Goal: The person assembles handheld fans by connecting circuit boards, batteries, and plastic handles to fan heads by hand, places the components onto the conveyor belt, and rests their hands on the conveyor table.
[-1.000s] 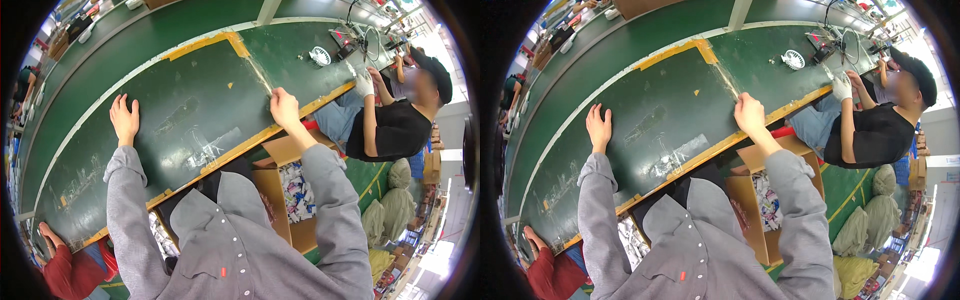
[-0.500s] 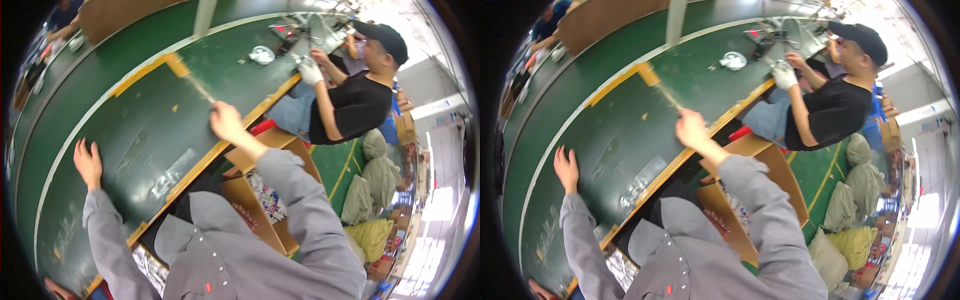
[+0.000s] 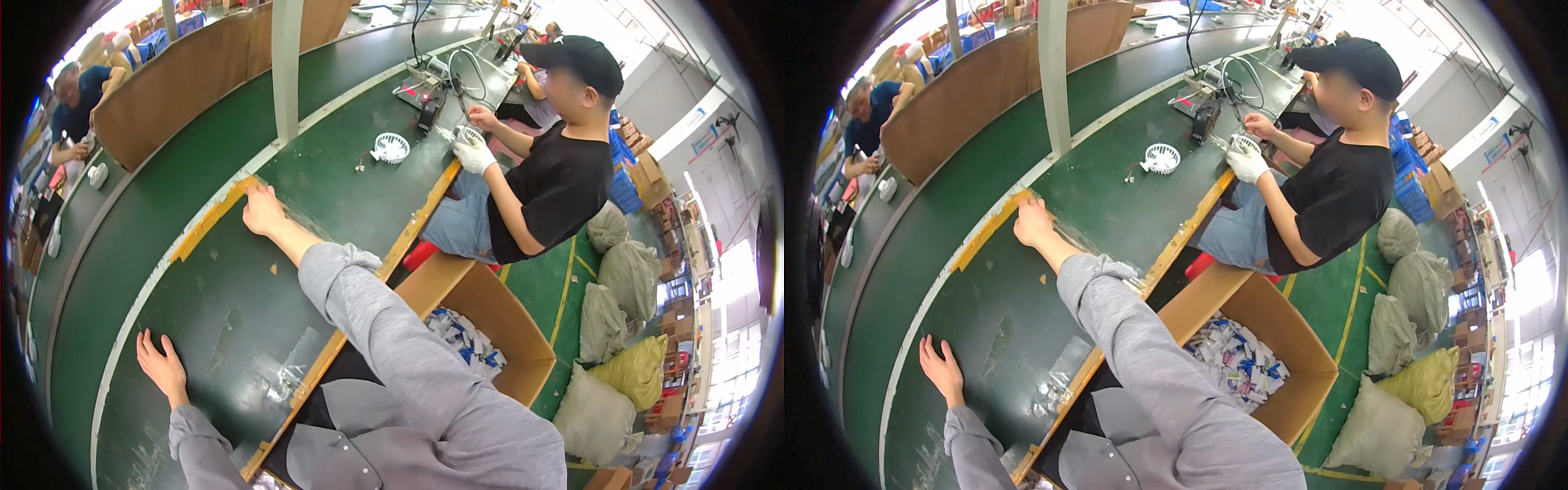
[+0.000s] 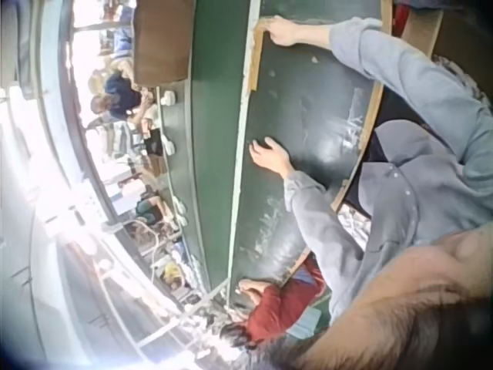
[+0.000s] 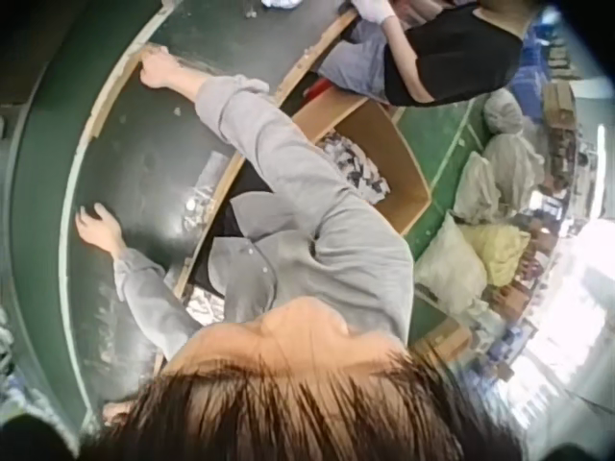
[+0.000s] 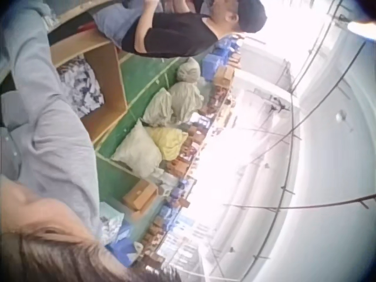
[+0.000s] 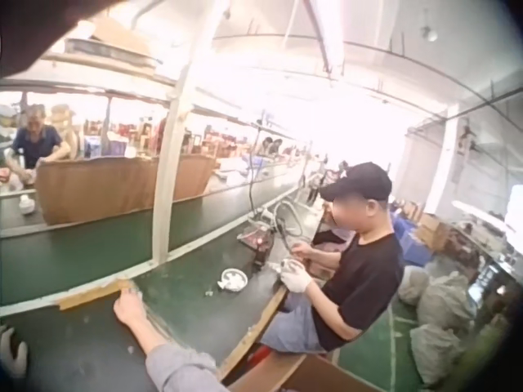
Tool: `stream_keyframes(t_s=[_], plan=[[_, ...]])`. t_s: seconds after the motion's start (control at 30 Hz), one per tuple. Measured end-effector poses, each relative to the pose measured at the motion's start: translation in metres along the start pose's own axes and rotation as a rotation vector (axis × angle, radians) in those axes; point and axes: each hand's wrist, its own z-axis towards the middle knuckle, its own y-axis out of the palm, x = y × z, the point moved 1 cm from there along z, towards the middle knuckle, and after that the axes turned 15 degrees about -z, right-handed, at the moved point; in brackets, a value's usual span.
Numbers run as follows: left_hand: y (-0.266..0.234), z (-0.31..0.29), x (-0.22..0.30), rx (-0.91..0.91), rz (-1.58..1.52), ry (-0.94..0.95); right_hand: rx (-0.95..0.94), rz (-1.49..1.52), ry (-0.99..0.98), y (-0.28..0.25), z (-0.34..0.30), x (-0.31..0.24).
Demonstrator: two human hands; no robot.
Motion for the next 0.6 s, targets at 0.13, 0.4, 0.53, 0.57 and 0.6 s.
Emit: stream_keyframes(t_s=[0.13, 0.4, 0.53, 0.57, 0.6], plan=[[-0.006, -0.003, -0.004, -0.003, 0.02, -0.029, -0.064, 0.001, -0.011, 0.011, 0.026, -0.019], [0.0, 0.004, 0.002, -0.005, 0.017, -0.037, 0.055, -0.003, -0.035, -0.002, 0.003, 0.008], [-0.004, 0.003, 0.001, 0.014, 0.018, -0.029, 0.073, -0.062, -0.047, -0.037, -0.056, 0.039], [-0.004, 0.002, 0.002, 0.016, 0.028, -0.023, 0.091, -0.022, -0.052, -0.046, -0.076, 0.051], [-0.005, 0.001, -0.001, 0.017, 0.032, -0.027, 0.078, -0.052, -0.052, -0.055, -0.095, 0.058]])
